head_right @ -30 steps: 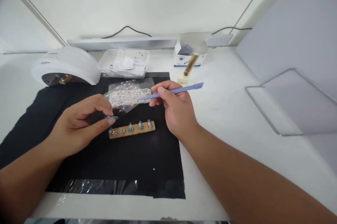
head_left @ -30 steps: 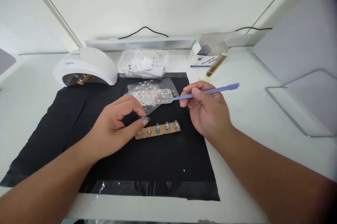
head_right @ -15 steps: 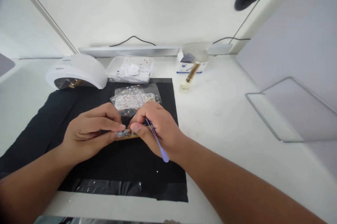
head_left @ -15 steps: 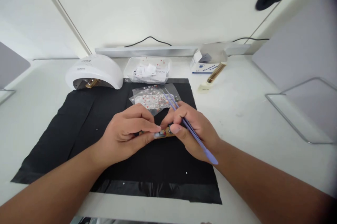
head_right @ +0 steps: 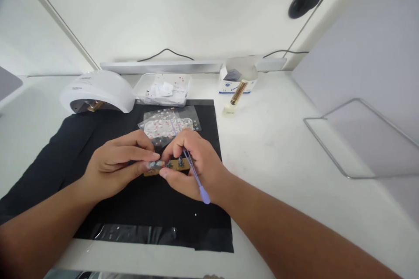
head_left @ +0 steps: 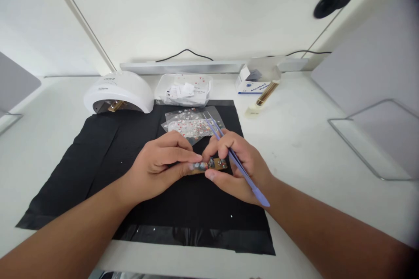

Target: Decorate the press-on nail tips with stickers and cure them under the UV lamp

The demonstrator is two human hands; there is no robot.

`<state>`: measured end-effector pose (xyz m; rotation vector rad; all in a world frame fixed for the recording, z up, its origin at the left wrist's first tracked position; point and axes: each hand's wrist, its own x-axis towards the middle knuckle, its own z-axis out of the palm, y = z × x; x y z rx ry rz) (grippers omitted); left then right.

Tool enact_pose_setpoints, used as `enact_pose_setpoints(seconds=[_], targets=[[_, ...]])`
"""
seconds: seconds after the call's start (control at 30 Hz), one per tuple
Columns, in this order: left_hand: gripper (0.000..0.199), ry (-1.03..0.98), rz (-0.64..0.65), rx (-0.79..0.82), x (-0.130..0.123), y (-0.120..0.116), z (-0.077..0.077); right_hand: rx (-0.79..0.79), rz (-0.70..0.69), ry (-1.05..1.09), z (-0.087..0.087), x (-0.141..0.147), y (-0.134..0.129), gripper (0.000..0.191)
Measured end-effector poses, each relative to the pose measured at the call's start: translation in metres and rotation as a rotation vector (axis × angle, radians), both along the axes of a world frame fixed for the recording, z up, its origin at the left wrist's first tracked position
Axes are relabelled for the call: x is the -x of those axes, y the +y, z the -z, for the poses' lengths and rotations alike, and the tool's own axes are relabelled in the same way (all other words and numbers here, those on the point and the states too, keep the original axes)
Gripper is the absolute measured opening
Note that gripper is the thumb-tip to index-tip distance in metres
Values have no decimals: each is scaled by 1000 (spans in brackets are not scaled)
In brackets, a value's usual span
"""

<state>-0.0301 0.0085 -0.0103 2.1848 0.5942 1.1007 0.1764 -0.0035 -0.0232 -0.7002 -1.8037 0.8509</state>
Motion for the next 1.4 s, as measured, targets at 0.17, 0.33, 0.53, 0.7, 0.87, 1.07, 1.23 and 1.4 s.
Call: enact_pose_setpoints(seconds=[0.17,0.33,0.53,0.7,0.87,1.07,1.23,1.4], targets=[[23,-29,29,212,4,1,1,-180,46,-28,-1,-3,3,36],[21,4,28,236,6,3,0,-457,145,-110,-3,-5,1,41],[10,116,68,243,2,3,-3,-620,162,-215,-4,-6,2,36],[18,255,100,337,0,3,-9,-763,128,-315,-5,-9,3,29],[18,263,167,364,0,4,-10,-798,123,-359,-5,-9,3,27],[20,262,151,375,-1,4,-8,-791,143,-356,-6,-8,0,27],[20,271,118,377,0,4,-8,-759,139,-372,-6,-8,0,29],[15,253,111,297,-2,4,-7,-625,61,-319,-4,-9,1,35]])
